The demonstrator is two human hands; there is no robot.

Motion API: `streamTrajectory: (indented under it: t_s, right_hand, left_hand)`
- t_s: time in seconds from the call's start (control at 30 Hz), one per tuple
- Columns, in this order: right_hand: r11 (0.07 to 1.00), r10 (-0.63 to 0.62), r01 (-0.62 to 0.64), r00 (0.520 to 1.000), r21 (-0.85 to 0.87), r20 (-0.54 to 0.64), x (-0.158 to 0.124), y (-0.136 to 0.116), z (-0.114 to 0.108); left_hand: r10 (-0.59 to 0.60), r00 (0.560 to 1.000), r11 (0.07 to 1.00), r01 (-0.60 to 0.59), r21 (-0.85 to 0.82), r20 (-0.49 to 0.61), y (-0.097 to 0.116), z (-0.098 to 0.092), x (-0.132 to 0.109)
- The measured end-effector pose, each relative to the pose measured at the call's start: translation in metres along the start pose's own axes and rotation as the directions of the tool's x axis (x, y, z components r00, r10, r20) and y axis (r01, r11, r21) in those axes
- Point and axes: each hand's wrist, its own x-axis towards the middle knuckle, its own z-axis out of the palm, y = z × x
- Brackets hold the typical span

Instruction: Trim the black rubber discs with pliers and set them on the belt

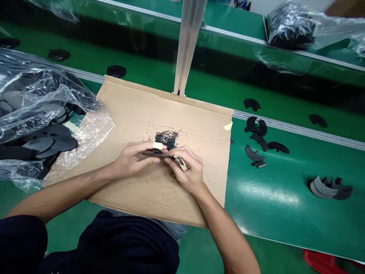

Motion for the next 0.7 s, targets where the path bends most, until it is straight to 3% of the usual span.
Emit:
streamTrajectory:
  t_s: [0.17, 0.33, 0.43, 0.57, 0.7]
  right_hand:
    - [0.998, 0.006, -0.006, 1.0, -0.057, 0.003, 0.0, 0.001, -0.003]
    - [0.995, -0.076, 0.076, 0.997, -0.07, 0.011, -0.001, 0.003, -0.005]
    - [0.991, -0.107, 0.11, 0.993, -0.071, 0.052, -0.001, 0.003, -0.005]
    - [0.994, -0.102, 0.105, 0.991, -0.036, 0.089, -0.002, 0.002, -0.006]
    - [0.996, -0.086, 0.082, 0.986, 0.037, 0.145, -0.003, 0.001, -0.006]
  left_hand:
    - [0.047, 0.999, 0.998, -0.047, 0.044, -0.005, -0.002, 0.002, 0.0]
    - [0.1, 0.994, 0.995, -0.101, 0.02, 0.031, -0.006, 0.0, 0.001]
    - [-0.02, 0.994, 0.978, 0.043, -0.205, 0.109, -0.007, -0.006, 0.003]
    - [-0.224, 0.946, 0.86, 0.305, -0.41, 0.233, -0.005, -0.013, 0.008]
    - [-0.21, 0.94, 0.833, 0.316, -0.454, 0.269, -0.004, -0.015, 0.01]
